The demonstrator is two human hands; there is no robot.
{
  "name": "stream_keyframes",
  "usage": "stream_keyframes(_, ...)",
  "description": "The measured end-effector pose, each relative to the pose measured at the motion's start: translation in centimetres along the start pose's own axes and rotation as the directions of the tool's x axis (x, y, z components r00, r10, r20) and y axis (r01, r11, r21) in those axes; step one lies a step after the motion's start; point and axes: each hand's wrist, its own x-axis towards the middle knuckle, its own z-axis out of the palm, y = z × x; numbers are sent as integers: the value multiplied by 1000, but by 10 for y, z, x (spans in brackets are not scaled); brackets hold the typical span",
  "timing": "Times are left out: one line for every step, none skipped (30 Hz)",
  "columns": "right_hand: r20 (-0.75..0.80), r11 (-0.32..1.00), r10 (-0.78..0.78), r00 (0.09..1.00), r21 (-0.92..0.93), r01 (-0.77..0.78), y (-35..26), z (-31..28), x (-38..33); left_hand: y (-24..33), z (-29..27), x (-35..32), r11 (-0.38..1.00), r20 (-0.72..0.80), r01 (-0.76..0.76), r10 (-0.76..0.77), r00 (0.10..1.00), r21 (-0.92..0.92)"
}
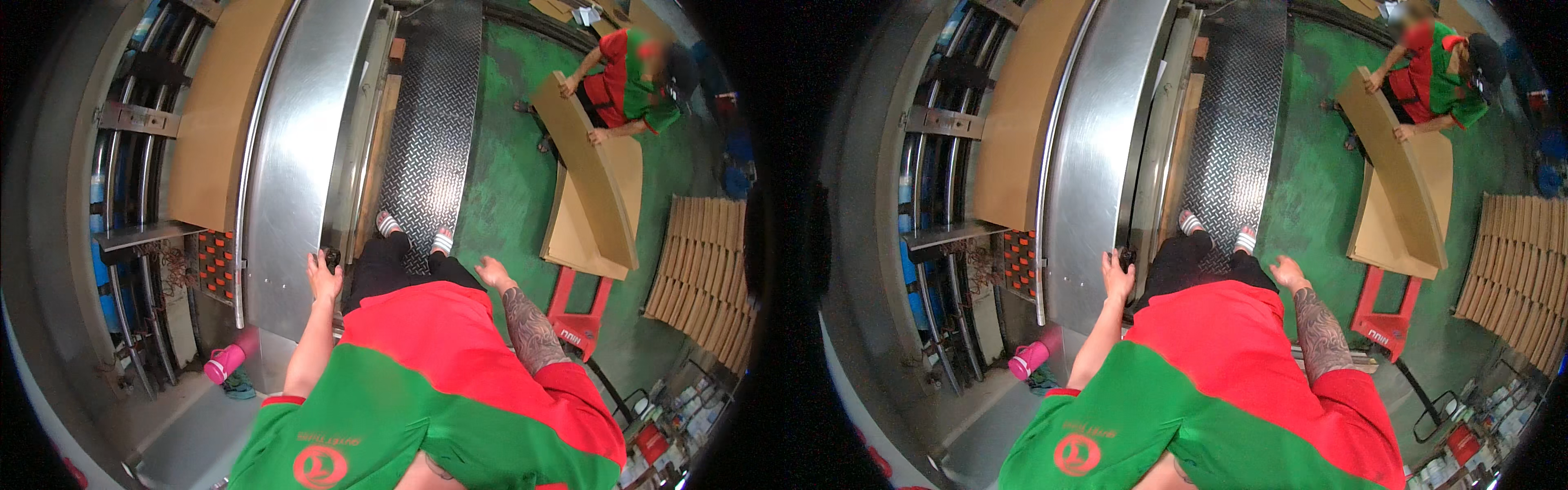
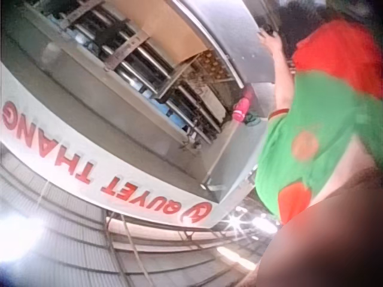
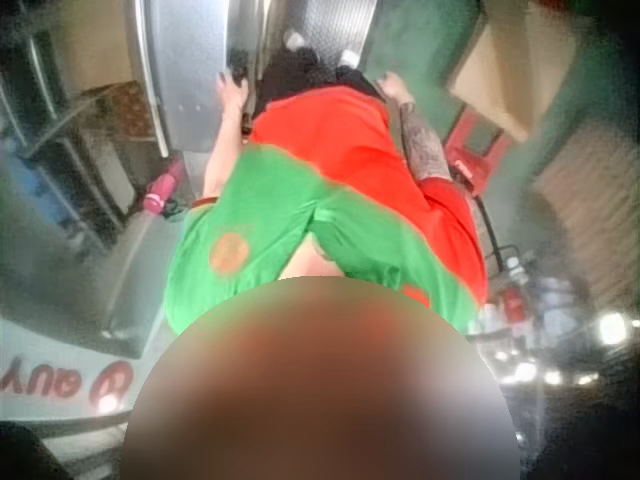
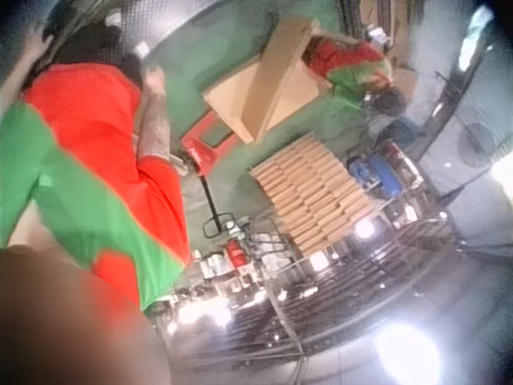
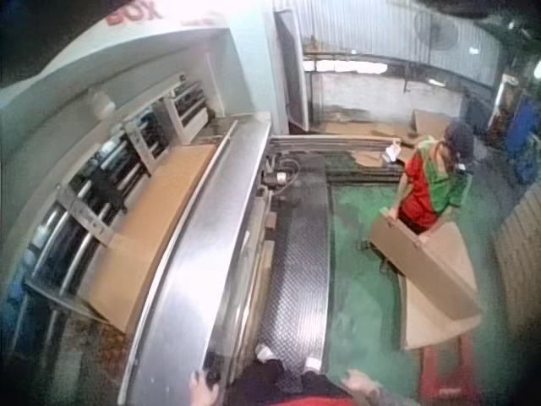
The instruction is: The person repeatedly picks up flat cardboard sheets and feeds them into a processing machine with rollers. A coworker assists by placing additional sheets onto the machine. The person aligns and guides the sheets through the rollers, then removes processed sheets and stacks them nearby.
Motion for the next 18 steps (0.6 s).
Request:
stream_keyframes(28,999,39,999,-23,-38,15,8,-2,6,2,-8,999,-15,13,-14,1000,-42)
stream_keyframes(53,998,50,997,-30,-49,30,13,-5,10,5,-16,996,-28,26,-29,999,-83)
stream_keyframes(82,994,94,992,-60,-90,42,16,-7,14,8,-24,991,-12,76,-78,997,-113)
stream_keyframes(117,978,186,976,-120,-172,50,17,-5,17,11,-31,983,5,119,-120,993,-139)
stream_keyframes(80,988,146,986,-68,-141,54,16,-4,19,13,-36,977,23,130,-128,992,-169)
stream_keyframes(58,987,159,986,-41,-157,57,13,-3,19,16,-41,983,18,93,-92,996,-160)
stream_keyframes(42,984,177,983,-13,-177,57,10,-3,17,17,-45,985,63,104,-96,993,-138)
stream_keyframes(-21,989,142,990,55,-140,55,6,-3,14,17,-47,994,81,72,-66,995,-81)
stream_keyframes(-88,989,109,990,112,-99,51,1,-2,11,18,-46,997,134,81,-77,988,-18)
stream_keyframes(-129,984,126,984,143,-107,47,-1,-3,7,16,-44,995,150,95,-97,984,20)
stream_keyframes(-146,976,94,985,207,-62,42,-4,-5,4,15,-38,992,146,119,-123,982,34)
stream_keyframes(-146,967,101,984,249,-62,36,-7,-6,1,13,-30,987,121,155,-149,981,-34)
stream_keyframes(-151,953,130,980,291,-81,31,-10,-6,-1,10,-20,969,146,242,-232,962,-56)
stream_keyframes(-134,950,136,982,298,-91,26,-11,-8,-2,8,-9,963,124,263,-254,959,-62)
stream_keyframes(-125,958,116,985,275,-78,23,-12,-10,-4,5,3,963,102,266,-261,960,-45)
stream_keyframes(-121,966,109,987,248,-76,19,-12,-11,-6,2,13,961,81,255,-247,966,-109)
stream_keyframes(-88,973,130,988,203,-110,17,-11,-13,-8,0,22,948,103,296,-284,953,-119)
stream_keyframes(-70,977,138,988,172,-124,15,-9,-14,-11,0,30,939,115,310,-295,948,-149)
